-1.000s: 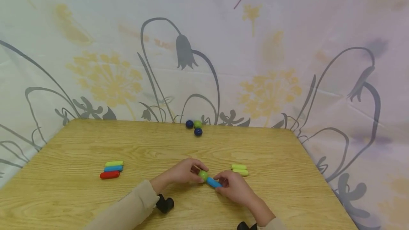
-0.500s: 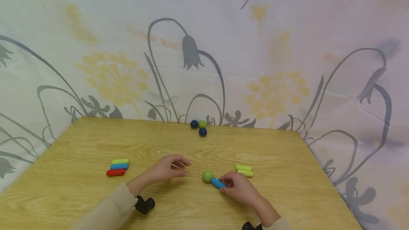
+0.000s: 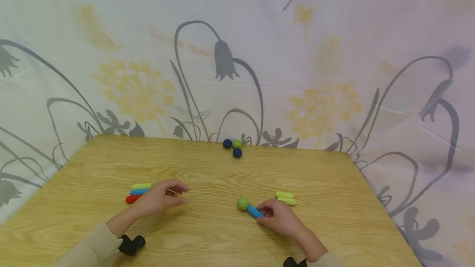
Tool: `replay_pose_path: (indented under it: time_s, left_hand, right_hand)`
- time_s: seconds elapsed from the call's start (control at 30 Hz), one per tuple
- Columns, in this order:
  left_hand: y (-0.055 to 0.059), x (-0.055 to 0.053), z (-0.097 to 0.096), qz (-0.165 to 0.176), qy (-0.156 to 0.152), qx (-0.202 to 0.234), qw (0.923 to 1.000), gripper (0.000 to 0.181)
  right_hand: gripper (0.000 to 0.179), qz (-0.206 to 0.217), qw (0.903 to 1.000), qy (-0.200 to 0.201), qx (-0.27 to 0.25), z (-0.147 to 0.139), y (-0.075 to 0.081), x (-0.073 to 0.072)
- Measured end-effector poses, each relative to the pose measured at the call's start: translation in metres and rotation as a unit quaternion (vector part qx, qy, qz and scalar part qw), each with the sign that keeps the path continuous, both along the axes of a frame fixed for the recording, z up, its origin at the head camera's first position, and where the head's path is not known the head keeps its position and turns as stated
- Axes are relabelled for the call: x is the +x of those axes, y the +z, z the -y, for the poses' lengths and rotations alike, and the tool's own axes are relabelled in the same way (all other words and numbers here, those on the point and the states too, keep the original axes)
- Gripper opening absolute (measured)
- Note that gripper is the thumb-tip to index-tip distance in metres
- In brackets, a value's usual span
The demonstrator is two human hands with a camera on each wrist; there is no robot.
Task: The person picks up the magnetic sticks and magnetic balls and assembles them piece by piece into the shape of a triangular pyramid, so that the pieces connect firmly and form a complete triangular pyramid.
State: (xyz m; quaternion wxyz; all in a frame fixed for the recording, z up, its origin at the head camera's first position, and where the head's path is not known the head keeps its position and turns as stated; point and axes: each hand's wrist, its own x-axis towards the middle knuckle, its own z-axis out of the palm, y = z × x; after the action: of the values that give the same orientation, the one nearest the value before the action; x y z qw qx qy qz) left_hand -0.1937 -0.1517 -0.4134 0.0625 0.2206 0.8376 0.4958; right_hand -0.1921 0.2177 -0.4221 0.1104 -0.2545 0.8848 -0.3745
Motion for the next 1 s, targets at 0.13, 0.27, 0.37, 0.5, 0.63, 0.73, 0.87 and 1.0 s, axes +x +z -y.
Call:
replay_pose_path:
  time_s: [0.13, 0.27, 0.37, 0.5, 0.63, 0.73, 0.87, 1.0]
  left_hand:
    - [0.005, 0.007, 0.019, -0.013, 0.001, -0.007, 0.9999, 0.027]
    - [0.008, 0.013, 0.037, -0.035, 0.016, -0.026, 0.9989, 0.028]
    - [0.007, 0.016, 0.051, -0.047, 0.039, -0.047, 0.997, 0.028]
    - [0.003, 0.02, 0.07, -0.052, 0.063, -0.067, 0.9944, 0.027]
    - [-0.001, 0.023, 0.086, -0.051, 0.079, -0.078, 0.9925, 0.025]
    - [-0.002, 0.024, 0.094, -0.054, 0.094, -0.085, 0.9904, 0.024]
    - [-0.003, 0.025, 0.102, -0.042, 0.109, -0.098, 0.9882, 0.026]
    - [-0.004, 0.025, 0.107, -0.013, 0.117, -0.111, 0.9868, 0.027]
  right_hand:
    - [0.028, 0.003, 1.0, 0.0, -0.001, 0.0, 0.0, 0.0]
    - [0.029, 0.006, 1.0, 0.0, -0.003, 0.0, 0.0, 0.001]
    - [0.029, 0.008, 1.0, 0.002, -0.003, 0.0, 0.0, 0.0]
    - [0.03, 0.011, 0.9999, 0.003, -0.002, 0.001, -0.001, -0.001]
    - [0.029, 0.009, 1.0, 0.003, -0.002, 0.001, -0.001, -0.002]
    - [0.029, 0.007, 1.0, 0.003, -0.002, 0.001, -0.001, -0.002]
    - [0.029, 0.008, 1.0, 0.003, -0.003, 0.0, -0.001, -0.001]
    - [0.029, 0.012, 0.9999, 0.003, -0.007, 0.0, 0.0, -0.001]
